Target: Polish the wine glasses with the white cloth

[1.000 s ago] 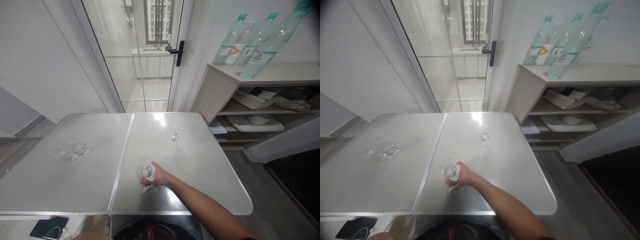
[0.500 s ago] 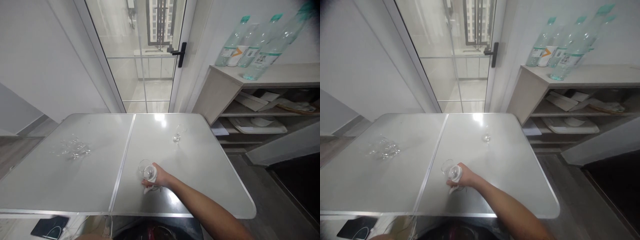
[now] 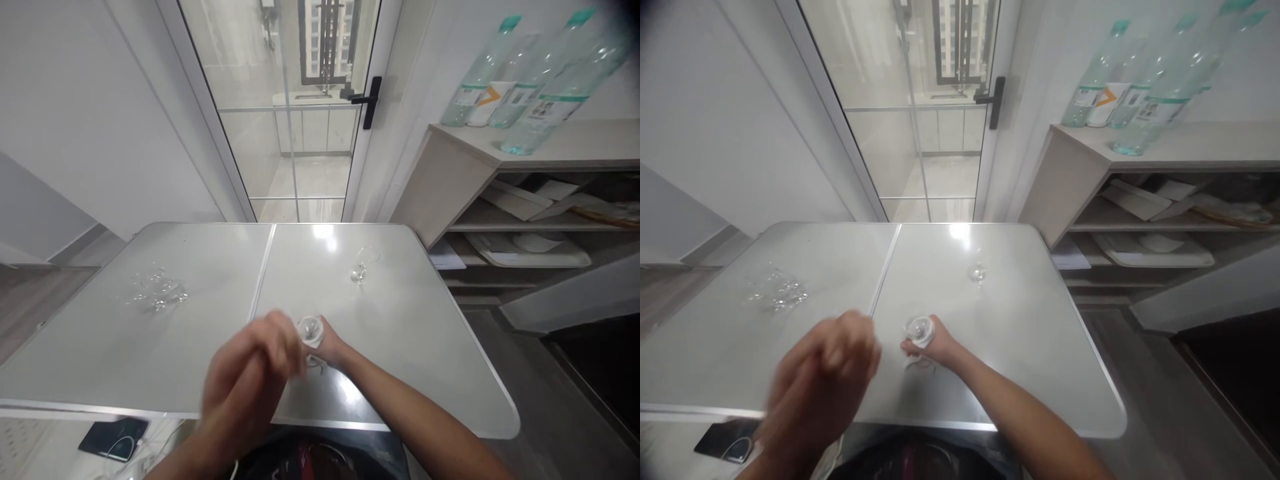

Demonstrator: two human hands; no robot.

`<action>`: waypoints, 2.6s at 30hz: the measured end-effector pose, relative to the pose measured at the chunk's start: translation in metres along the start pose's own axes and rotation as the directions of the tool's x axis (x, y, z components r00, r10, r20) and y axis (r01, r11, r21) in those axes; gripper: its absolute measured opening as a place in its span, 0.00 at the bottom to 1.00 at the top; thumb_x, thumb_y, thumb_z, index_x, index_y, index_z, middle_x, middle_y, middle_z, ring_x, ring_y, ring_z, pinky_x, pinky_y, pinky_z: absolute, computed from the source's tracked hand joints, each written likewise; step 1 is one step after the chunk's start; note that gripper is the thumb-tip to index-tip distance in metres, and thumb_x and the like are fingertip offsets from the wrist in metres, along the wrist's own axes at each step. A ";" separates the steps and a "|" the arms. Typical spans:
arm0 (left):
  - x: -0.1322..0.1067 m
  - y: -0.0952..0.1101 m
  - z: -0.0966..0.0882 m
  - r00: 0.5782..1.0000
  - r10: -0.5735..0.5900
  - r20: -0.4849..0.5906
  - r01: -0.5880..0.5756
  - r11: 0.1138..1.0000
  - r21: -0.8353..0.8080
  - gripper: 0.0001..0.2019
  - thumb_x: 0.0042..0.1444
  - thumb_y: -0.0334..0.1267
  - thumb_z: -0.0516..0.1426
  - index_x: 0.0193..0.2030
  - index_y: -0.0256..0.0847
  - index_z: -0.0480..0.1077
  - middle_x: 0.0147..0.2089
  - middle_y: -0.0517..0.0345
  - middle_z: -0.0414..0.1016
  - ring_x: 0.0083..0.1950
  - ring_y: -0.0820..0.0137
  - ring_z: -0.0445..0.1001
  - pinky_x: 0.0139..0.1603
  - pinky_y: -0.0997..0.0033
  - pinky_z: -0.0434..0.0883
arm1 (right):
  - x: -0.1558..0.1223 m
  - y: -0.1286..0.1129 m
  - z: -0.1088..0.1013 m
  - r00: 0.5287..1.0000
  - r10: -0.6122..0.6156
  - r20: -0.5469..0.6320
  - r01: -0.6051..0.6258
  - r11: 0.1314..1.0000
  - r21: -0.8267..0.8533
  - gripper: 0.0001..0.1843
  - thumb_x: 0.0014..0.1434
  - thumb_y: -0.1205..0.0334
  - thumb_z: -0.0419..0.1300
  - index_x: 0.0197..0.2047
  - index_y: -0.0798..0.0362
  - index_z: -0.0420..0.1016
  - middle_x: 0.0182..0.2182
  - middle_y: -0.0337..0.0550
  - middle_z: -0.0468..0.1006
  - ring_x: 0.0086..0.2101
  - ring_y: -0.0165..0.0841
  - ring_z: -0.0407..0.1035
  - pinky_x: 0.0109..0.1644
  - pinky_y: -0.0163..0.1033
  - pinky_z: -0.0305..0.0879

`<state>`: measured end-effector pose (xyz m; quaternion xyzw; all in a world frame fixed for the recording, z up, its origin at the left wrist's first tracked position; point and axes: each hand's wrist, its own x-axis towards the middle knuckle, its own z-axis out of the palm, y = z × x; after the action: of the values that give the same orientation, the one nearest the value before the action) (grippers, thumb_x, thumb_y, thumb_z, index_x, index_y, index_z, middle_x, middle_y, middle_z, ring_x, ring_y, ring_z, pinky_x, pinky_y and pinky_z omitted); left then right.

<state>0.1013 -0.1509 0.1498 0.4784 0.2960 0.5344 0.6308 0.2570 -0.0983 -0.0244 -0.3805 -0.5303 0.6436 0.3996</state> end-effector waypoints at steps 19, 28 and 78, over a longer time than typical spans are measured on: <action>0.044 -0.084 -0.056 0.989 0.078 -0.129 -0.014 0.902 0.432 0.15 0.67 0.51 0.59 0.42 0.40 0.74 0.49 0.49 0.76 0.52 0.63 0.73 0.57 0.63 0.69 | -0.002 -0.017 -0.003 0.988 -0.099 -0.115 0.106 0.992 0.061 0.22 0.52 0.43 0.72 0.29 0.53 0.72 0.26 0.39 0.71 0.28 0.31 0.65 0.35 0.38 0.63; 0.052 -0.085 -0.056 0.916 -0.297 0.271 0.227 0.938 0.264 0.28 0.54 0.47 0.70 0.58 0.38 0.73 0.55 0.38 0.80 0.58 0.52 0.79 0.61 0.53 0.74 | -0.005 -0.005 -0.001 0.934 0.065 0.351 -0.151 0.963 0.224 0.24 0.44 0.49 0.77 0.30 0.52 0.68 0.23 0.33 0.68 0.25 0.28 0.62 0.29 0.35 0.61; 0.027 -0.095 -0.074 0.803 0.443 0.398 -0.556 0.318 0.768 0.36 0.55 0.35 0.70 0.69 0.45 0.64 0.58 0.47 0.80 0.59 0.58 0.80 0.62 0.56 0.78 | 0.004 -0.015 -0.013 0.797 -0.129 -0.590 0.087 0.991 -0.098 0.15 0.55 0.53 0.67 0.27 0.53 0.72 0.29 0.38 0.71 0.30 0.31 0.64 0.34 0.35 0.63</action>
<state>0.0797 -0.1007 0.0394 0.8219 0.3213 0.4532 0.1258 0.2688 -0.0882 -0.0115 -0.5450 -0.4202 0.4503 0.5689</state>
